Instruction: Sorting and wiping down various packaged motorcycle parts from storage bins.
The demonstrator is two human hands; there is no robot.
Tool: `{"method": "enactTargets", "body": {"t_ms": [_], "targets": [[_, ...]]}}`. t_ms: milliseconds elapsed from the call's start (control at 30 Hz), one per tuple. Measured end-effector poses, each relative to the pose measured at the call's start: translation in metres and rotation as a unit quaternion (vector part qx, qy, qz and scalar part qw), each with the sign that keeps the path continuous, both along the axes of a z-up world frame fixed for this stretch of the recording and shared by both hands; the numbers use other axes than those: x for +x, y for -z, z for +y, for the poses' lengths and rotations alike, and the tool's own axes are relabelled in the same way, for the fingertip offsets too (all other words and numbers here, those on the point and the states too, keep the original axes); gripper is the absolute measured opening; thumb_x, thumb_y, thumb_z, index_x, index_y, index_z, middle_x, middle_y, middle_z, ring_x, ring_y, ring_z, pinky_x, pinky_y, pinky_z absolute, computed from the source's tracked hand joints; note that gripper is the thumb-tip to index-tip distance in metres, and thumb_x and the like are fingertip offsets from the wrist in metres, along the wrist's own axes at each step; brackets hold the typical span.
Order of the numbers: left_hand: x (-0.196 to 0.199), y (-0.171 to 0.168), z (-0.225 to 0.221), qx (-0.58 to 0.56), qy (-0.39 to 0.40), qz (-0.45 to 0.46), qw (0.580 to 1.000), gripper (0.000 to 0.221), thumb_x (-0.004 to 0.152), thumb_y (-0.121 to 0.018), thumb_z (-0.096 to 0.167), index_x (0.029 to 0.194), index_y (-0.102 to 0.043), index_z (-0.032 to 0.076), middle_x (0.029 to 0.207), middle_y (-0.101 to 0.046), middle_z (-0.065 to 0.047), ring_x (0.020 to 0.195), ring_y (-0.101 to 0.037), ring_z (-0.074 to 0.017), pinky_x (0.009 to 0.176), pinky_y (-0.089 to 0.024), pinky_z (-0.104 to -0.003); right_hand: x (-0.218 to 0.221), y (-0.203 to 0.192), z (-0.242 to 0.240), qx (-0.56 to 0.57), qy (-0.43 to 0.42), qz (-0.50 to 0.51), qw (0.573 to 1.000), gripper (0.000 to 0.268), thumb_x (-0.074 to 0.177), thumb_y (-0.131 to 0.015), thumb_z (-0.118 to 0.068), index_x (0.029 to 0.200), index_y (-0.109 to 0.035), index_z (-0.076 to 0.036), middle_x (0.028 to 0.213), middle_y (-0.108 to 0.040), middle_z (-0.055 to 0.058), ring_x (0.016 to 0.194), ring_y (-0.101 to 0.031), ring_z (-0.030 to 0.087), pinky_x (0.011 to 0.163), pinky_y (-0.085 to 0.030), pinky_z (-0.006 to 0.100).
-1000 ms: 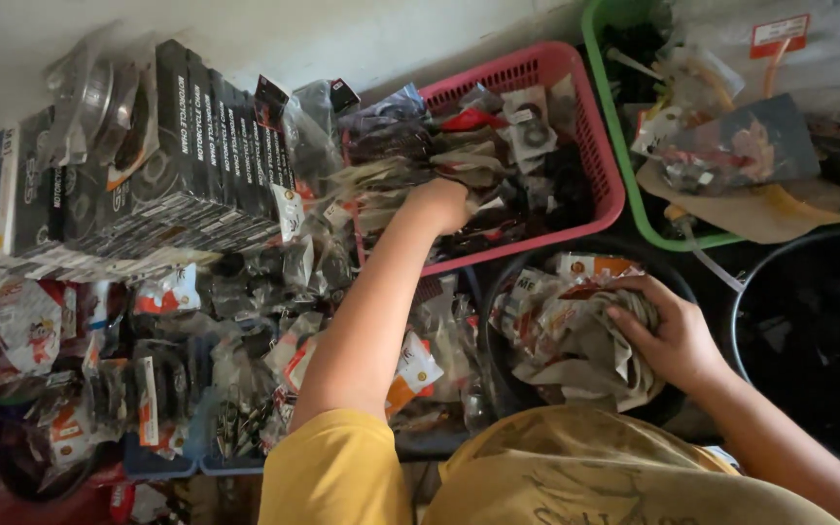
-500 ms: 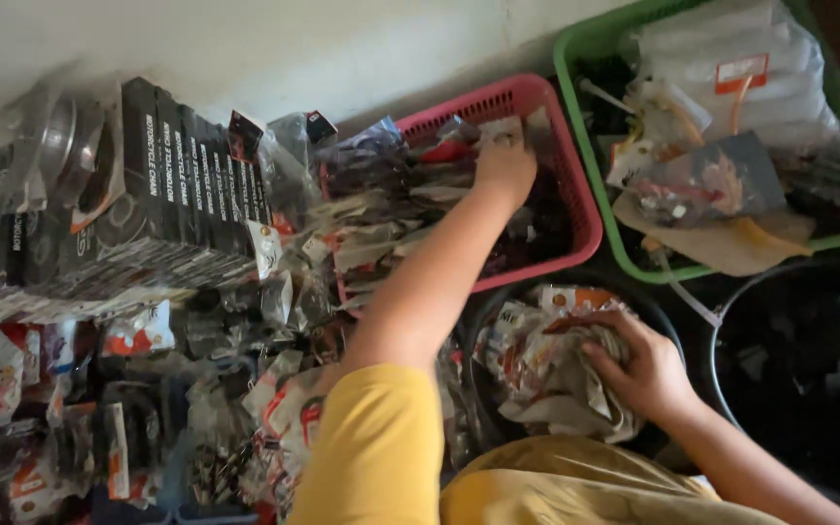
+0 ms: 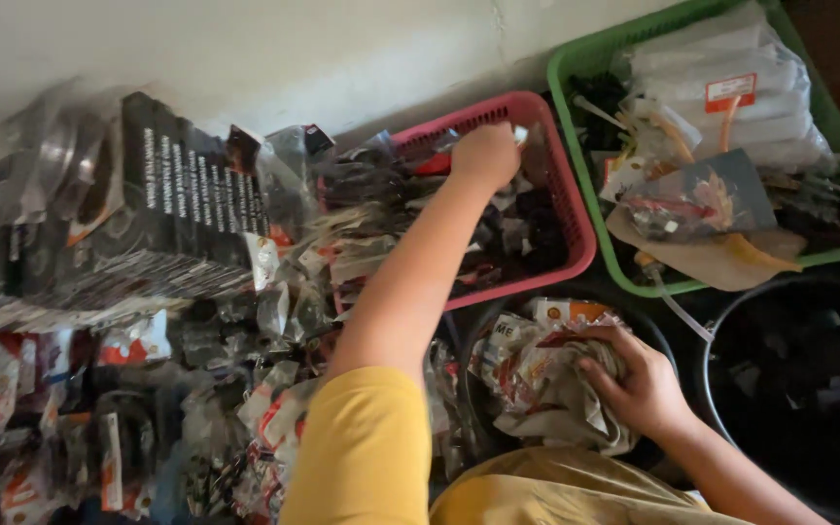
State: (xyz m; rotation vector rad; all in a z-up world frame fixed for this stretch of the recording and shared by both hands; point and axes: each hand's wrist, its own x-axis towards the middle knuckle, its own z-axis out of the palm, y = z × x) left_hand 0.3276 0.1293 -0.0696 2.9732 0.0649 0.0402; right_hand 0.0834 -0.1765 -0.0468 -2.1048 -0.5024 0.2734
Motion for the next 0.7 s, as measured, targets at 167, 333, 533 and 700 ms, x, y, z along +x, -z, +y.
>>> {"method": "enactTargets", "body": {"t_ms": [167, 333, 533, 700], "targets": [[-0.064, -0.106, 0.002, -0.355, -0.065, 0.011, 0.932, 0.04, 0.099, -0.046, 0.02, 0.129, -0.064, 0.001, 0.083, -0.072, -0.008, 0.057, -0.058, -0.0169, 0.05, -0.046, -0.033, 0.005, 0.023, -0.011, 0.031, 0.039, 0.103, 0.993, 0.035, 0.089, -0.067, -0.016, 0.124, -0.071, -0.01, 0.095, -0.077, 0.003, 0.068, -0.058, 0.015, 0.065, -0.05, 0.028], [-0.139, -0.087, -0.022, -0.682, -0.091, 0.057, 0.724, 0.048, 0.097, -0.048, 0.012, 0.142, -0.051, -0.005, 0.118, -0.068, -0.022, 0.09, -0.071, -0.0232, 0.076, -0.061, -0.032, 0.036, -0.033, 0.005, 0.215, 0.103, -0.084, 0.967, 0.035, 0.108, -0.049, -0.017, 0.135, -0.053, 0.004, 0.124, -0.058, 0.018, 0.104, -0.053, 0.027, 0.097, -0.044, 0.039], [-0.257, -0.086, -0.096, -0.622, -0.013, 0.078, 0.779, 0.051, 0.1, -0.051, 0.024, 0.148, -0.048, 0.01, 0.146, -0.057, -0.018, 0.136, -0.055, -0.0312, 0.116, -0.044, -0.05, 0.023, -0.117, 0.051, 0.142, -0.053, -0.361, 0.92, 0.039, 0.086, -0.057, 0.003, 0.125, -0.06, -0.001, 0.139, -0.062, 0.019, 0.129, -0.058, 0.038, 0.117, -0.038, 0.054], [-0.331, -0.072, -0.117, -0.627, 0.031, -0.002, 0.778, 0.033, 0.107, -0.048, 0.007, 0.139, -0.056, 0.01, 0.129, -0.066, -0.014, 0.127, -0.06, -0.0297, 0.112, -0.047, -0.05, 0.019, -0.084, 0.048, 0.08, -0.037, -0.448, 0.89, 0.024, 0.103, -0.056, -0.028, 0.111, -0.07, -0.01, 0.126, -0.069, 0.009, 0.123, -0.066, 0.031, 0.122, -0.033, 0.054]]}}
